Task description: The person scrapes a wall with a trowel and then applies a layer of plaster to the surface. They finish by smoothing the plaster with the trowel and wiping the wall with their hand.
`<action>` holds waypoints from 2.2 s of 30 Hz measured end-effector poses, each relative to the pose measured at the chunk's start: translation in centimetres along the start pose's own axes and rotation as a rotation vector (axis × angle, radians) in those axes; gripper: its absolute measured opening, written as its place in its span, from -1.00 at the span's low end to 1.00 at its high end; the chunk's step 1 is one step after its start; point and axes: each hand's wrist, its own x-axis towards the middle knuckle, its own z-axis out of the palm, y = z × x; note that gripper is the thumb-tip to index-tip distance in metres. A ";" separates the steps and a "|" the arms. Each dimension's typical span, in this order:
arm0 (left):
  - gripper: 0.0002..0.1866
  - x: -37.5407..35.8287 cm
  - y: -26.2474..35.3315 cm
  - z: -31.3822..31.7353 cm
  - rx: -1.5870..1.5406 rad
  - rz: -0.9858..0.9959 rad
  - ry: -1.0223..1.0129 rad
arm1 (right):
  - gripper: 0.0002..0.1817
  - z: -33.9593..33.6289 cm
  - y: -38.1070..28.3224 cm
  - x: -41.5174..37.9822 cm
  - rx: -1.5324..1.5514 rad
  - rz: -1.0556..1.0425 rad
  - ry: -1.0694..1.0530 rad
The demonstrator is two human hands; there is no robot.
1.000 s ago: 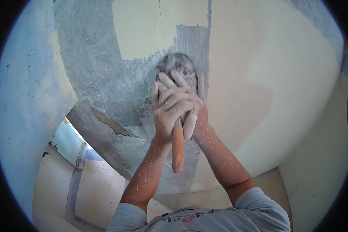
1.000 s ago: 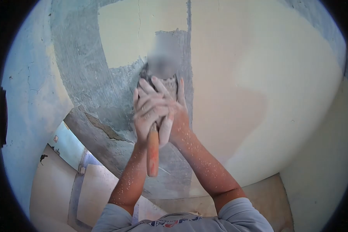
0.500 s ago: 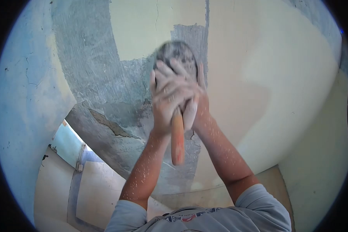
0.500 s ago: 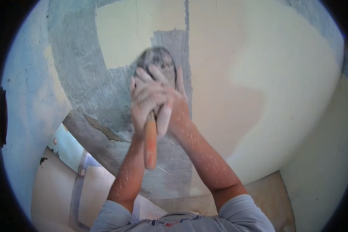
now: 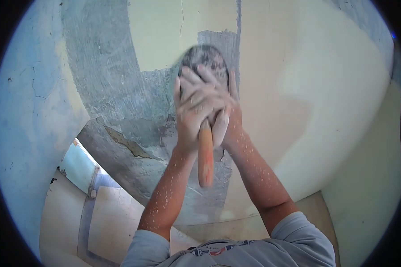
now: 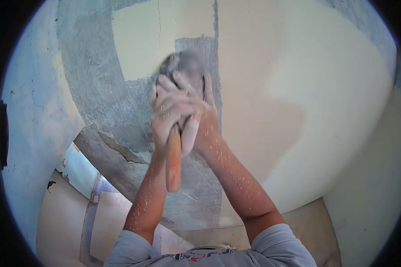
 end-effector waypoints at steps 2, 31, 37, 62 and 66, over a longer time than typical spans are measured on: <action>-0.93 2.2 0.8 -0.1 -0.033 -0.174 -0.060 | -0.47 0.5 1.0 1.4 -0.033 -0.027 0.031; -0.91 1.4 -0.8 0.8 -0.073 0.132 0.040 | -0.49 -0.3 0.1 0.6 0.177 0.098 0.086; -0.95 -2.7 -1.1 0.0 0.013 0.132 0.030 | -0.52 1.9 -1.5 -4.6 -0.041 0.055 -0.060; -0.88 0.3 -2.1 -0.2 0.003 0.167 0.062 | -0.54 1.4 -0.4 1.0 0.002 0.015 0.061; -0.88 -2.7 -1.1 -0.1 0.020 0.093 0.057 | -0.51 2.3 -1.5 -2.9 -0.105 0.064 -0.049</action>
